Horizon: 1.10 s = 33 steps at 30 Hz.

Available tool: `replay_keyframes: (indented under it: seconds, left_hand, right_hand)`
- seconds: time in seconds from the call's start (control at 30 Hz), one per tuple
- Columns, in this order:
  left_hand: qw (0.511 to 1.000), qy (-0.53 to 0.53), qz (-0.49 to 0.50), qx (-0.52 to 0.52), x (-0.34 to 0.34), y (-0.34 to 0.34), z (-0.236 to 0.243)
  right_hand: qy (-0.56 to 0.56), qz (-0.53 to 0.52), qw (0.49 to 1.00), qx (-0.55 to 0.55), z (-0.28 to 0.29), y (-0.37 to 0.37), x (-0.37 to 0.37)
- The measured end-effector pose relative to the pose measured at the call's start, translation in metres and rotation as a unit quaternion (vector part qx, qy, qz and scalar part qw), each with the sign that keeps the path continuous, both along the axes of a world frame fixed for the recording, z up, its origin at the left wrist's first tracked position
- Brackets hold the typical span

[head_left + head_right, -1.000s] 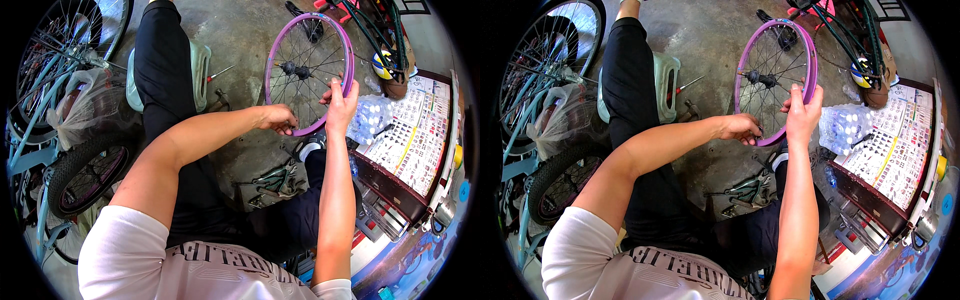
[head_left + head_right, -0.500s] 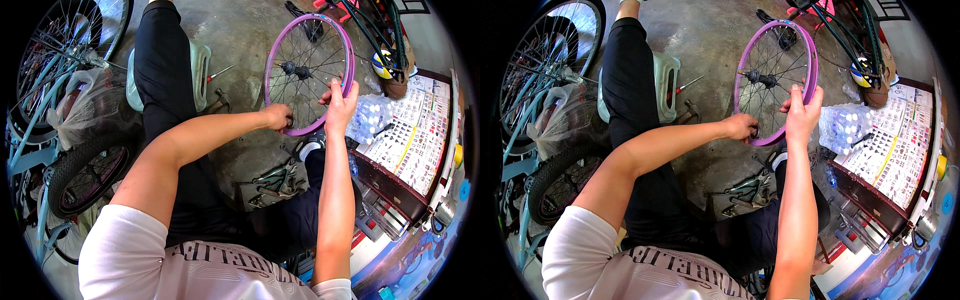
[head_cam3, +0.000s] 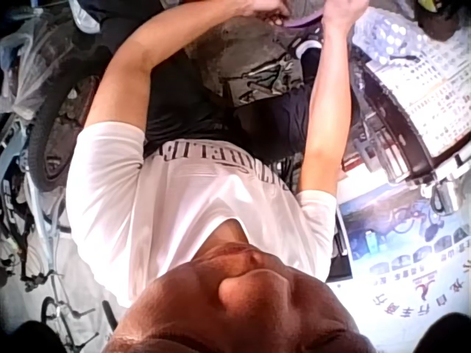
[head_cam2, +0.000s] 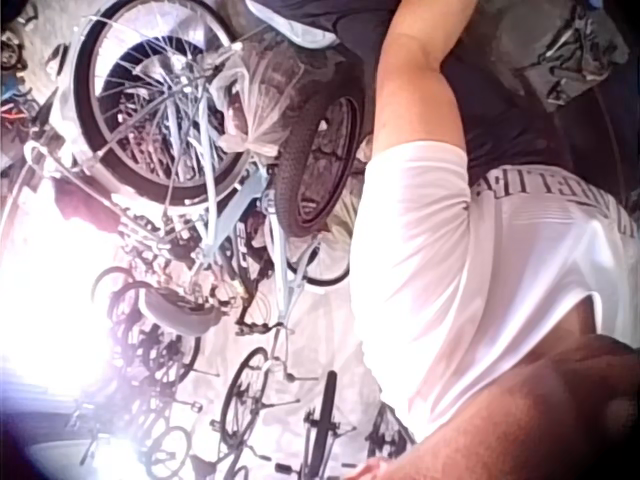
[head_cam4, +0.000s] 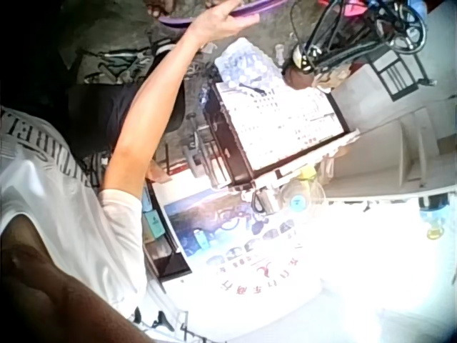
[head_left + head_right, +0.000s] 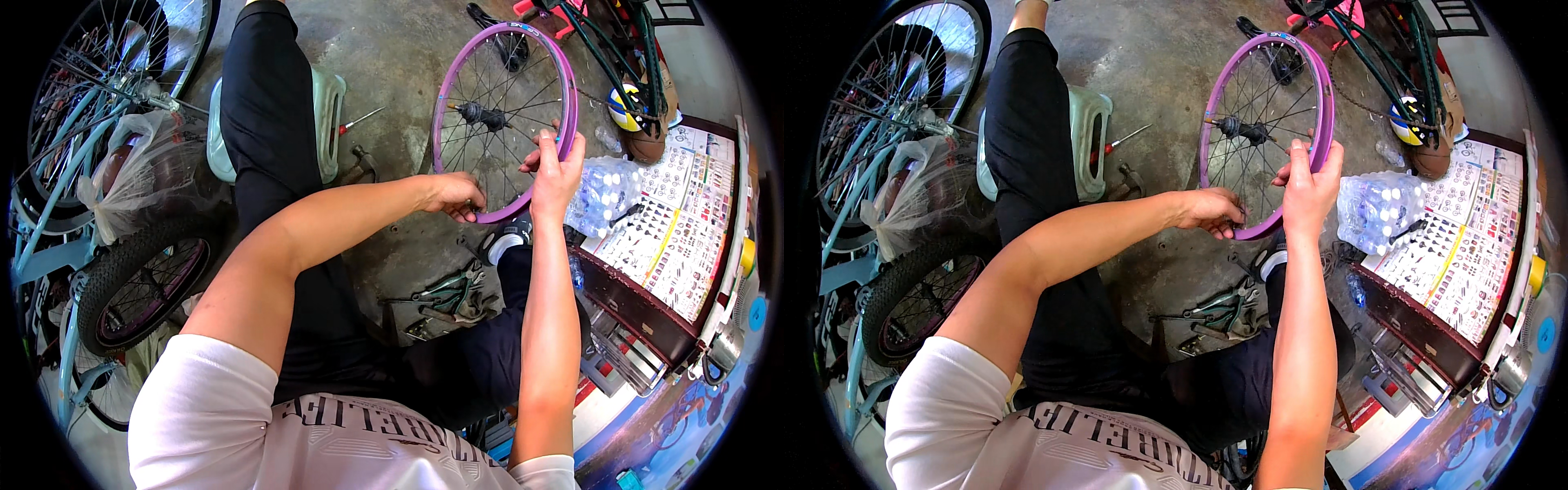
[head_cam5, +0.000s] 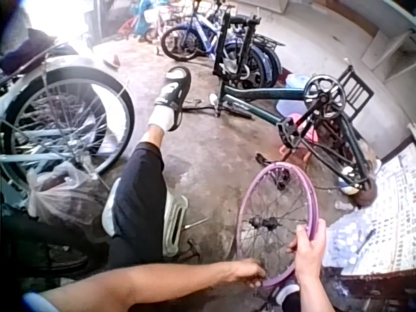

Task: The person uses their hands to pull and tighten spokes on a bicycle wheel rim. They rotate the wheel and apply pressure to the spokes around the hub while seated.

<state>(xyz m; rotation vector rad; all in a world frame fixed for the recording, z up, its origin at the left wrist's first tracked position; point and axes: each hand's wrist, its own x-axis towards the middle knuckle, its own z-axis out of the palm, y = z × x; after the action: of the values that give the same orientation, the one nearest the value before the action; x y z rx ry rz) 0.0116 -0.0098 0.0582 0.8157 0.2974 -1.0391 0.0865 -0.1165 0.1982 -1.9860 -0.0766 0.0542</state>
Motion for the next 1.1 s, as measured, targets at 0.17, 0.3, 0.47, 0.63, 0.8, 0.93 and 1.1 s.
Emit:
replay_keyframes:
  seconds: [0.17, 0.3, 0.47, 0.63, 0.8, 0.93, 1.1]
  left_hand:
    - [0.997, -0.044, -0.024, 0.065, 0.001, 0.0, -0.007]
    - [0.988, -0.111, -0.034, 0.104, -0.002, 0.0, -0.013]
    - [0.911, -0.31, -0.045, 0.268, -0.01, -0.003, -0.02]
    - [0.893, -0.316, -0.005, 0.322, -0.016, -0.005, -0.014]
    - [0.998, -0.033, 0.051, 0.023, -0.009, 0.002, -0.023]
    - [0.995, 0.024, 0.056, -0.085, -0.008, 0.006, -0.011]
    - [0.999, -0.028, 0.013, -0.017, -0.001, 0.004, -0.001]
  right_hand:
    - [0.011, -0.015, 0.999, 0.034, -0.002, 0.005, 0.0]
    - [0.014, -0.022, 0.999, 0.021, -0.004, -0.002, 0.005]
    - [0.008, -0.011, 1.0, 0.022, -0.003, -0.005, 0.004]
    - [0.011, -0.018, 1.0, 0.023, -0.003, -0.005, 0.002]
    - [0.007, -0.012, 1.0, 0.022, -0.005, -0.007, 0.01]
    - [0.005, 0.002, 1.0, 0.013, -0.002, -0.009, 0.01]
    - [0.006, 0.003, 1.0, 0.028, -0.001, -0.001, 0.007]
